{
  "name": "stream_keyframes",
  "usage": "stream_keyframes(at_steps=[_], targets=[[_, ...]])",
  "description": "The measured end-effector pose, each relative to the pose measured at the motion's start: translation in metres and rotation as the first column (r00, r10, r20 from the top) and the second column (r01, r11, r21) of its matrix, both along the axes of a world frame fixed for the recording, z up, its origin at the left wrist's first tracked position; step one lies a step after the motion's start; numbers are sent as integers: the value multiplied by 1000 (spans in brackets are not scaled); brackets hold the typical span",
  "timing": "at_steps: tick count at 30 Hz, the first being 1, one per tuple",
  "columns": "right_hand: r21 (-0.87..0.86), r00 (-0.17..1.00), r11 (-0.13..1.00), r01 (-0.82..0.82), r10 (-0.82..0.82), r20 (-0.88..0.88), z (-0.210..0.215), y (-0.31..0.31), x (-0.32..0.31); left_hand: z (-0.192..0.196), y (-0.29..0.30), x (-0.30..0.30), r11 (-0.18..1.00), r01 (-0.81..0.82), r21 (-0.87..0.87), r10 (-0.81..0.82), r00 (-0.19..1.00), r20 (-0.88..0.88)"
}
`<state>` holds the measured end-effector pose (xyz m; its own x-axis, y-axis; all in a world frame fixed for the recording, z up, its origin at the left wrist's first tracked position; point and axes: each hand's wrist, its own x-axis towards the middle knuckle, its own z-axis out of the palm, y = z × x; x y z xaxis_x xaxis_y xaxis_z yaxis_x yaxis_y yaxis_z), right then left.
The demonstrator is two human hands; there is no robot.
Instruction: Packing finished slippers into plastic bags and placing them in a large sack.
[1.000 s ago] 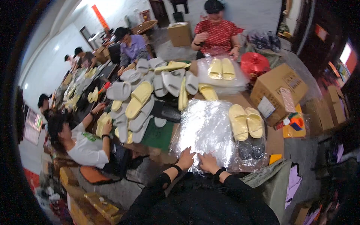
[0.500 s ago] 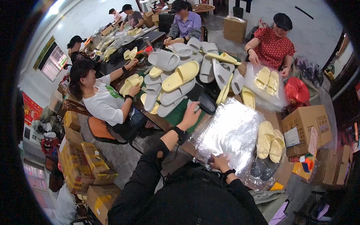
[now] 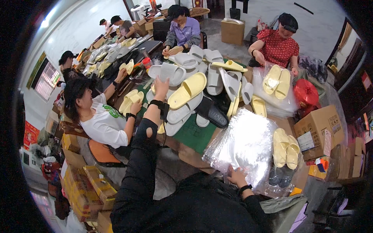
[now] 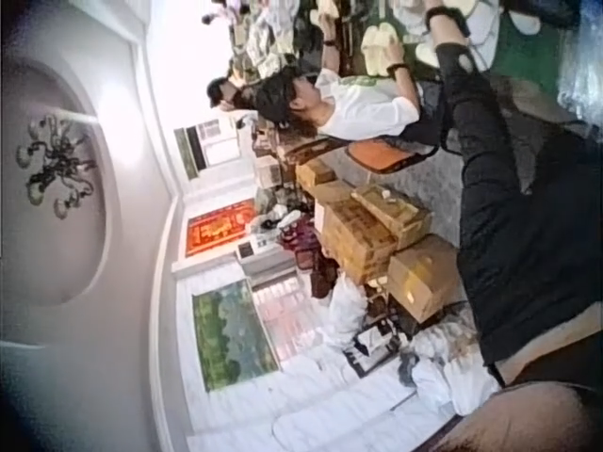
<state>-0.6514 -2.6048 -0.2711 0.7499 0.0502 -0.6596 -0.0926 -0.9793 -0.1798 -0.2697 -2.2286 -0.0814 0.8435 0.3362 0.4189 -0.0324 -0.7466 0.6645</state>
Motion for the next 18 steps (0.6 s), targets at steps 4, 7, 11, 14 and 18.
stream_keyframes(at_steps=[4, 7, 11, 14, 18], targets=[[18, 998, 998, 68, -68, 7, -1, 4, -3, 1, 22, 34, 991, -102, -87, 99, 994, -42], [23, 996, 997, 79, -79, 31, -2, 7, -5, 2, 27, 52, 999, -22, -46, 16, 991, -131], [20, 996, 998, 59, -60, 65, -8, 6, -5, 13, 17, 59, 976, 212, 56, -175, 908, -381], [13, 999, 1000, 23, -24, 49, -16, 7, 0, 17, -18, 51, 921, 390, -20, -388, 906, -168], [23, 997, 999, -38, 36, 72, -44, -4, -6, 64, -84, 1, 969, 182, -168, -125, 944, 305]])
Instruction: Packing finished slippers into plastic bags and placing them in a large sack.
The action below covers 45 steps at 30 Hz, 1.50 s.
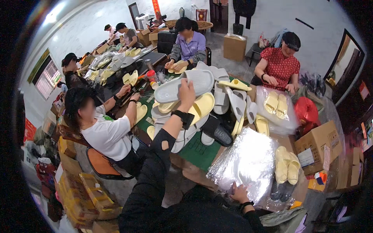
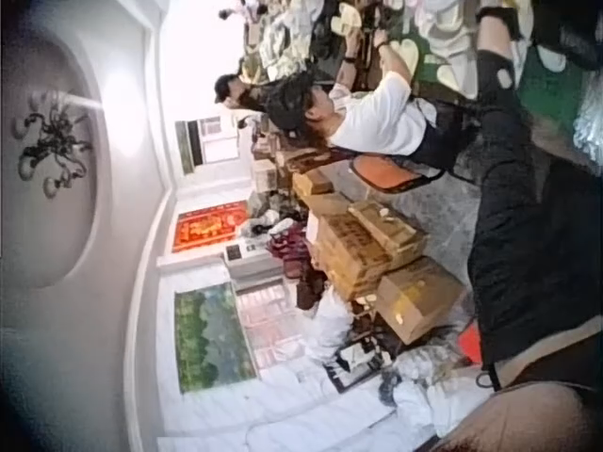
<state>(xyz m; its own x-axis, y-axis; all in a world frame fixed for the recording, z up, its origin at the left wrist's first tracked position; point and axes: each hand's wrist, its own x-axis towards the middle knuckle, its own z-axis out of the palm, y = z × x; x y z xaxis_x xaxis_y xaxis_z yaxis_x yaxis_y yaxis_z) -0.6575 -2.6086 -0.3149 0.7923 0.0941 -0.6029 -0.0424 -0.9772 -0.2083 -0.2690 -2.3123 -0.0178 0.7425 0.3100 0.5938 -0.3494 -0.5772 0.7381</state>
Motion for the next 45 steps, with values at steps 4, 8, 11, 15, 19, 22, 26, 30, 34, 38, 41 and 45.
stream_keyframes(at_steps=[4, 8, 11, 15, 19, 22, 26, 30, 34, 38, 41, 45], targets=[[81, 999, 996, 35, -34, -13, 14, -2, -6, 12, -39, -39, 979, 201, -48, -195, 976, 99], [72, 992, 995, 75, -67, -103, 19, -3, -4, 8, -84, -118, 947, 321, 27, -319, 920, 226], [98, 992, 994, 40, -28, -125, 21, -7, 3, -50, -120, -168, 858, 512, 35, -501, 821, 272], [163, 993, 986, 38, -19, -116, 20, -14, -2, -115, -169, -251, 747, 656, -110, -662, 720, -208], [129, 981, 975, -181, 187, -41, 16, -21, -2, -206, -194, -302, 683, 664, -304, -725, 566, -394], [245, 968, 937, -249, 237, 79, 3, -33, -14, -228, -200, -315, 713, 671, -205, -639, 500, -584], [638, 992, 760, -128, 95, 86, -79, -67, -32, -217, -215, -319, 656, 734, -177, -627, 399, -669], [387, 993, 914, -120, 118, 29, 12, -35, -25, -259, -207, -305, 654, 751, 91, -652, 621, -435], [373, 937, 910, -182, 45, 348, 5, -51, -41, -245, -211, -283, 702, 708, 76, -376, 459, -805], [290, 904, 954, -77, -56, 423, 7, -67, -56, -251, -217, -268, 676, 735, 49, -465, 477, -746], [435, 907, 901, 7, -188, 377, 22, -65, -61, -273, -209, -256, 675, 738, -8, -492, 442, -750], [457, 924, 853, 251, -352, 149, 23, -81, -80, -223, -243, -263, 520, 730, -443, -651, 4, -759]])
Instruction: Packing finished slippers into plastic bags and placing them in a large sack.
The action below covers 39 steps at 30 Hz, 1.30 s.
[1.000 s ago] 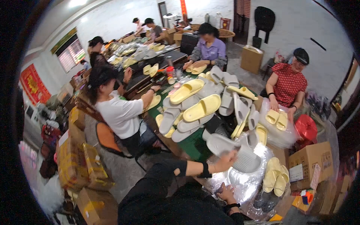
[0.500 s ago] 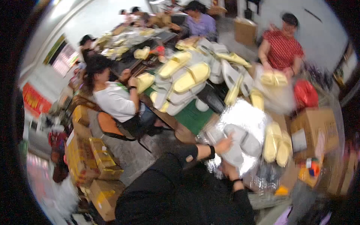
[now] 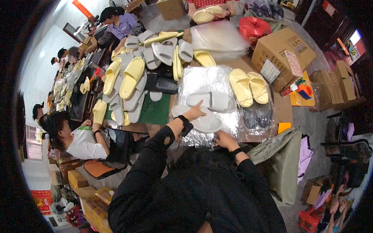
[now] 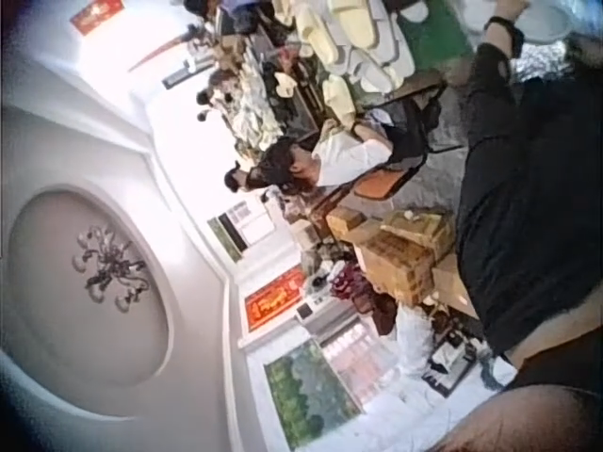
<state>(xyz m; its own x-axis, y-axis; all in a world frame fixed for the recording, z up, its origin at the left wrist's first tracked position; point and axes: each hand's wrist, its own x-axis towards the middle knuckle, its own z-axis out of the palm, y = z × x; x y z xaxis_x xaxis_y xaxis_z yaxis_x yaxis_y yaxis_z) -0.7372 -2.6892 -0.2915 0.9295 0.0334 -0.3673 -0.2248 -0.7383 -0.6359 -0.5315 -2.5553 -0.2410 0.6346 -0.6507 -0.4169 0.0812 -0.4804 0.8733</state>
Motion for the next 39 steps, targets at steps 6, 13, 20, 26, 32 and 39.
stream_keyframes(at_steps=[6, 13, 20, 26, 32, 39], targets=[[-64, 990, 993, -104, 97, -102, 16, 11, 2, -42, -21, -21, 986, -35, -164, 8, 986, -164], [167, 991, 986, 28, -6, -135, 14, -4, -11, -55, -53, -22, 996, -76, -57, 65, 983, -175], [351, 969, 903, 247, -223, -109, 46, -4, 3, -85, -54, -18, 877, -445, -183, 403, 887, -226], [241, 878, 872, 426, -463, 120, 60, -4, 16, 63, -54, -45, 514, -849, -123, 470, 398, -788], [234, 579, 873, 427, -463, 671, 79, -28, 55, 55, -45, -39, 529, -815, -237, 105, 341, -934], [145, 702, 834, 533, -531, 475, 48, -65, 77, 25, -10, -53, 883, -438, -167, 151, 601, -785]])
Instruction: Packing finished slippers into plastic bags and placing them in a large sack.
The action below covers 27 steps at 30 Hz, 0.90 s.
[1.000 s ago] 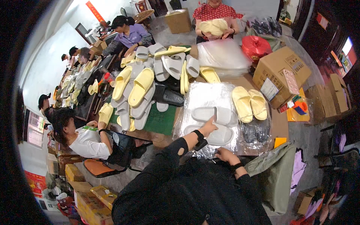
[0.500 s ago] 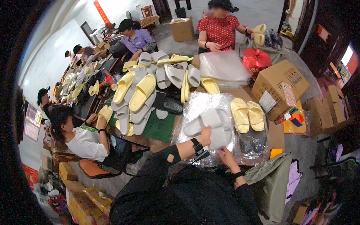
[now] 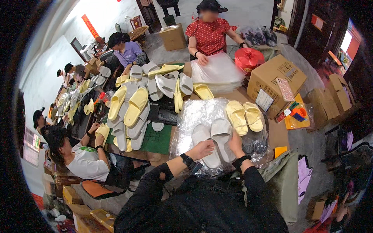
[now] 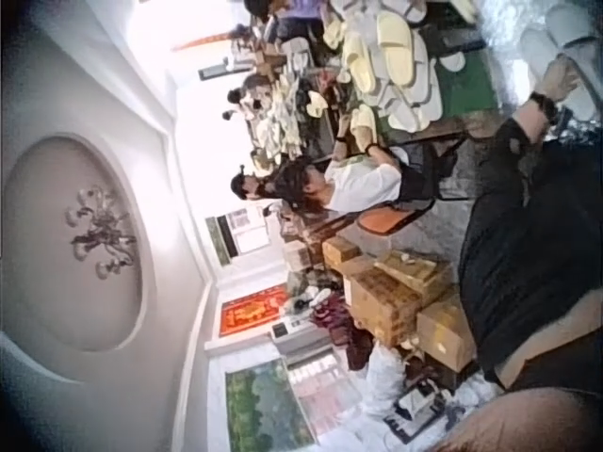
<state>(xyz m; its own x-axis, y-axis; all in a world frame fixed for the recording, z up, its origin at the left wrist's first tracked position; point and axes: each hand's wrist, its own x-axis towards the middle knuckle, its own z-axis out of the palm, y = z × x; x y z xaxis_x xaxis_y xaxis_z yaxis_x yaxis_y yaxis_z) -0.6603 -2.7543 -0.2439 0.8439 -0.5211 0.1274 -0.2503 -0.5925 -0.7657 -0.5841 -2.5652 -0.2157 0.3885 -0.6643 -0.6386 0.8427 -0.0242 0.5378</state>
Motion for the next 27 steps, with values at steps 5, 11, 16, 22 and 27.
stream_keyframes(at_steps=[5, 11, 16, 22, 27], targets=[[41, 997, 996, 76, -74, -37, -6, 10, 15, -81, 71, 12, 624, 91, 776, -780, 26, 625], [-364, 992, 928, 85, -112, -54, 22, 44, 14, -76, 113, -13, 479, 155, 864, -771, -397, 499], [154, 841, 976, -152, 210, -500, -2, 73, 5, -67, 108, -47, 296, 28, 955, -830, -487, 271], [-88, 807, 952, -292, 196, -557, -32, 88, 42, -50, 95, -51, 253, 19, 967, -828, -513, 227], [-146, 888, 966, -215, 131, -440, -38, 84, 50, -41, 99, -39, 274, 13, 962, -786, -573, 232]])
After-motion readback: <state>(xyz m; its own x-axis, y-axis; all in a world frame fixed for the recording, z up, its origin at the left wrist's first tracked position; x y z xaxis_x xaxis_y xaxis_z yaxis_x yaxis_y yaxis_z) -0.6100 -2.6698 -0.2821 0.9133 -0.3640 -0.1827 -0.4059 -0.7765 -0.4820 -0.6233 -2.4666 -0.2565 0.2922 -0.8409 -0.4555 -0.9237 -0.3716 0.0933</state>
